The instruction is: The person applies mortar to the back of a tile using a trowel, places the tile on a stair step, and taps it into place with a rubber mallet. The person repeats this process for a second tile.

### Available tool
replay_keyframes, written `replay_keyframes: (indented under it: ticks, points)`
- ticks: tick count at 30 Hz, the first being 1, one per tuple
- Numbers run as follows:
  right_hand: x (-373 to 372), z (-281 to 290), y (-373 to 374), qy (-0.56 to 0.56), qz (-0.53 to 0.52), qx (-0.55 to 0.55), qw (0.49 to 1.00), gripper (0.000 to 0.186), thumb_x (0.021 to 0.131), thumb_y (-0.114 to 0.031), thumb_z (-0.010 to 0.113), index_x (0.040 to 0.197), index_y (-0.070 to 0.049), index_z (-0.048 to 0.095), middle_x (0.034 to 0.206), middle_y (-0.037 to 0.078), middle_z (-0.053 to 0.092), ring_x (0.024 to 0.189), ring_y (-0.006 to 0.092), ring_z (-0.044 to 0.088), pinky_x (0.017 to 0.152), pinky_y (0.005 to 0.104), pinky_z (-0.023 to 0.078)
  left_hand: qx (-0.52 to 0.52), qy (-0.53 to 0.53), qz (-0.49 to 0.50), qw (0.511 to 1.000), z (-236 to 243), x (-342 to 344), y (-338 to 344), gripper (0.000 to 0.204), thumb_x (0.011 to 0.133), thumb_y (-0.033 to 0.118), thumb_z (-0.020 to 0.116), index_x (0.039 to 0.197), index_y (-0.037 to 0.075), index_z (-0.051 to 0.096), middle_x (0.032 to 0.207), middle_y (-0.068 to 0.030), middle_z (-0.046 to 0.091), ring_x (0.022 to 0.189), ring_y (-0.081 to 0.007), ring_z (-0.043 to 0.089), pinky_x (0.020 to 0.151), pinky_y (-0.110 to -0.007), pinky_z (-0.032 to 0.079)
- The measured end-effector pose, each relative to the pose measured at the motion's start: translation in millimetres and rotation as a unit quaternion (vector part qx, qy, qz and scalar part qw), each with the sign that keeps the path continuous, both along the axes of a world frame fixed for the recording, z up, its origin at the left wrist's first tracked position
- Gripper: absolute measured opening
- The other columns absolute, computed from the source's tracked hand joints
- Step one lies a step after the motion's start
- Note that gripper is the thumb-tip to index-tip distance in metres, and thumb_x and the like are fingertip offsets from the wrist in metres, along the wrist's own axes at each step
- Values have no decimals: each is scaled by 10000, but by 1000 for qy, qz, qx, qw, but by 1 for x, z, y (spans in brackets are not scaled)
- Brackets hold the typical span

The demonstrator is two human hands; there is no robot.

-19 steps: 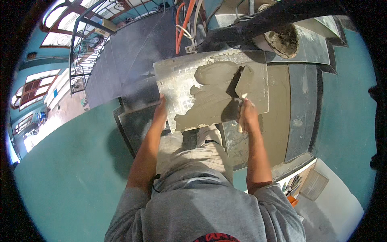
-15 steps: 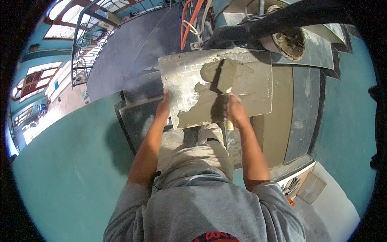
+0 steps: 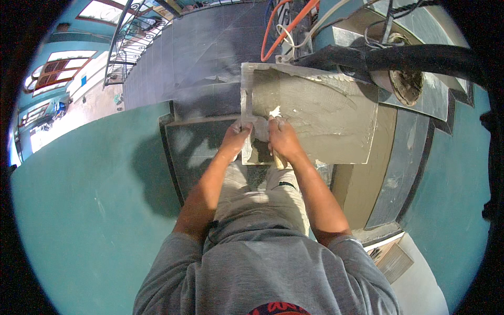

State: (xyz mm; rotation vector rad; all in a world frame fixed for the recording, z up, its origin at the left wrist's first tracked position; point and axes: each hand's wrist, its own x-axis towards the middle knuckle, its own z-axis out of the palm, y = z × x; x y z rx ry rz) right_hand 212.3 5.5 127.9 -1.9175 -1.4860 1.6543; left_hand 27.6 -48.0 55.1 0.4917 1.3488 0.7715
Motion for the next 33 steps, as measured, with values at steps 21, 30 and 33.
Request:
replay_keyframes:
  ticks: [21,30,33]
  points:
    - [39,73,18,-126,153,9,980,420,1073,-338,453,992,25,650,974,342,668,908,545,640,808,598,496,42,39,-61,996,-7,-1,-5,383,978,171,695,1325,24,629,1233,-92,708,1165,-213,620,1051,-368,448]
    - [80,51,54,-259,266,174,912,400,1072,-338,456,1004,-1,662,945,298,697,875,509,666,791,595,523,77,66,-67,993,5,-7,2,420,988,219,702,1344,15,618,1240,-101,715,1129,-219,643,1018,-383,484]
    - [84,49,60,-239,268,183,915,391,1086,-327,447,1042,4,651,955,299,692,886,511,659,804,592,524,73,99,-71,990,6,-8,3,410,985,220,712,1331,19,625,1235,-96,718,1120,-208,644,1017,-379,482]
